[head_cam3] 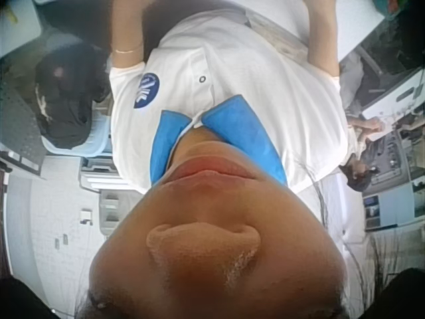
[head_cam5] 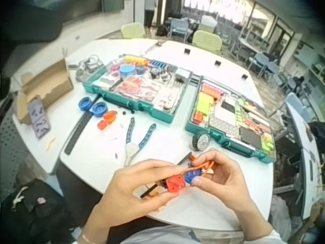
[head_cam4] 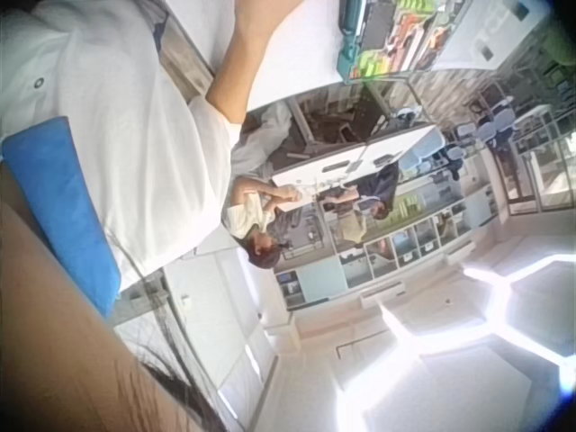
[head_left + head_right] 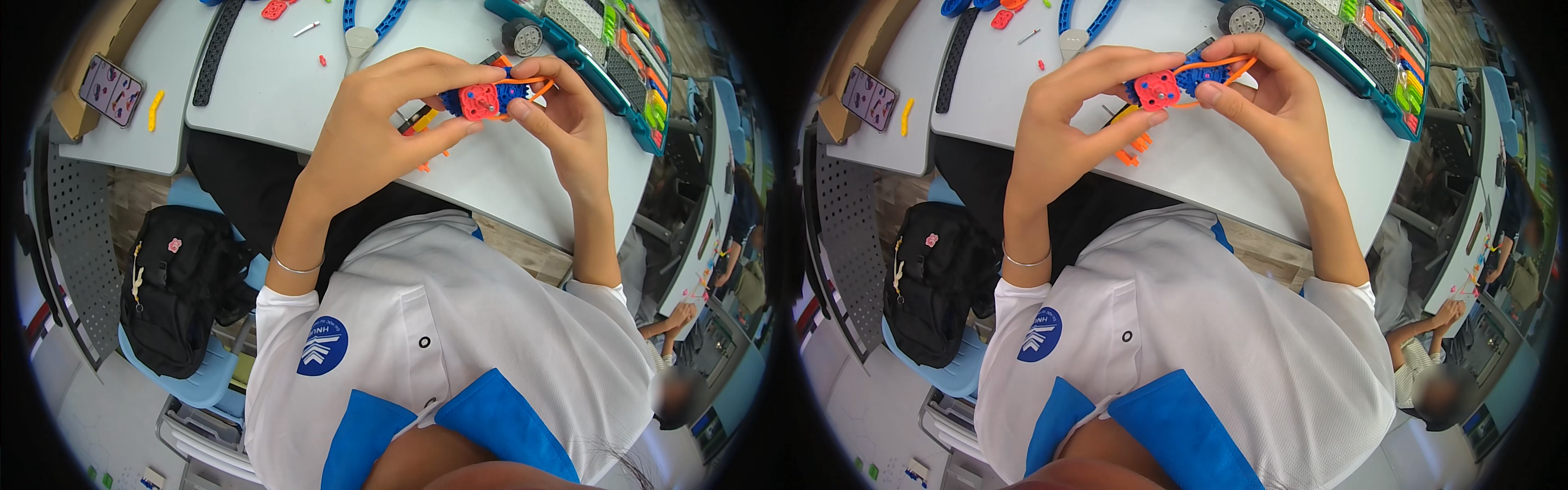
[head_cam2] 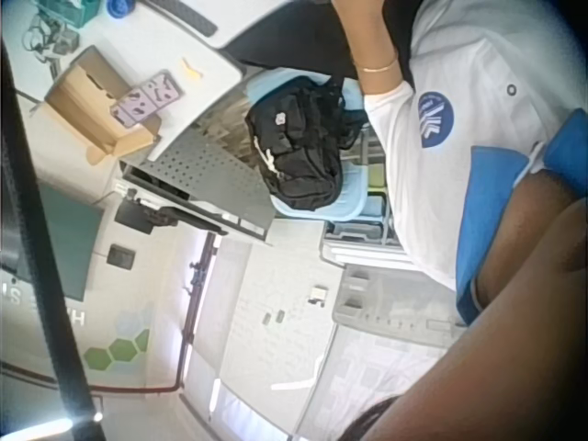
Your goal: The person assembles small mechanical components on a desk, including gears, axles, and rubber bands. They connect two blue gears with a metal axle, attach a rubber band, and then add a red gear to the assembly.
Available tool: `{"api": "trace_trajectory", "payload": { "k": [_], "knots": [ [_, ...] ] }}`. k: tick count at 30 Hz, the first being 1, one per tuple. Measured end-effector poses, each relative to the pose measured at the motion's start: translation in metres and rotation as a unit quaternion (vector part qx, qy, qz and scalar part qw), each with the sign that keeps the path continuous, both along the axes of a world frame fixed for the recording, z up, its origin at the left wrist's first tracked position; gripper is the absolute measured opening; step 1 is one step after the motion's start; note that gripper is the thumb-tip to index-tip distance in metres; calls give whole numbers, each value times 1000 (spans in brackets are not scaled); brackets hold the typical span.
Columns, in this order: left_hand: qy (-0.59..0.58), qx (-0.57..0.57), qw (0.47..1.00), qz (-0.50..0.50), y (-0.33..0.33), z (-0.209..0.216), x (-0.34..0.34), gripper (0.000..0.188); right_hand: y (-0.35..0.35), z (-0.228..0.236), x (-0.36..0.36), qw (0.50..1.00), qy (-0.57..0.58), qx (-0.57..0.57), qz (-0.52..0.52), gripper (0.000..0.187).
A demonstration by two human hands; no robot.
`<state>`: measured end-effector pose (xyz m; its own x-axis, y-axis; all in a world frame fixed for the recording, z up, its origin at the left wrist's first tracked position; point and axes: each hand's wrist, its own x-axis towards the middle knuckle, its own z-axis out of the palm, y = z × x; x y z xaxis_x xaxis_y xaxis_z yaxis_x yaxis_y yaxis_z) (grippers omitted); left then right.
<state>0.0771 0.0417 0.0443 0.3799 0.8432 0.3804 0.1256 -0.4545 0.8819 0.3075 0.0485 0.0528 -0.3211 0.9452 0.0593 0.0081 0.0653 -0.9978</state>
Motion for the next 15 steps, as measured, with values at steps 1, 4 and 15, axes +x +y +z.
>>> {"api": "trace_trajectory", "payload": {
  "k": [1,4,15],
  "knots": [
    [-21,-20,1000,-1,0,-1,0,39,0,-1,-1,1000,1,7,-3,24],
    [-60,-66,996,-11,-1,-4,1,35,2,-2,3,999,-39,36,-3,21],
    [-127,-168,978,-11,-3,-5,-7,28,3,-2,10,994,-62,68,-62,15]
  ]
}}
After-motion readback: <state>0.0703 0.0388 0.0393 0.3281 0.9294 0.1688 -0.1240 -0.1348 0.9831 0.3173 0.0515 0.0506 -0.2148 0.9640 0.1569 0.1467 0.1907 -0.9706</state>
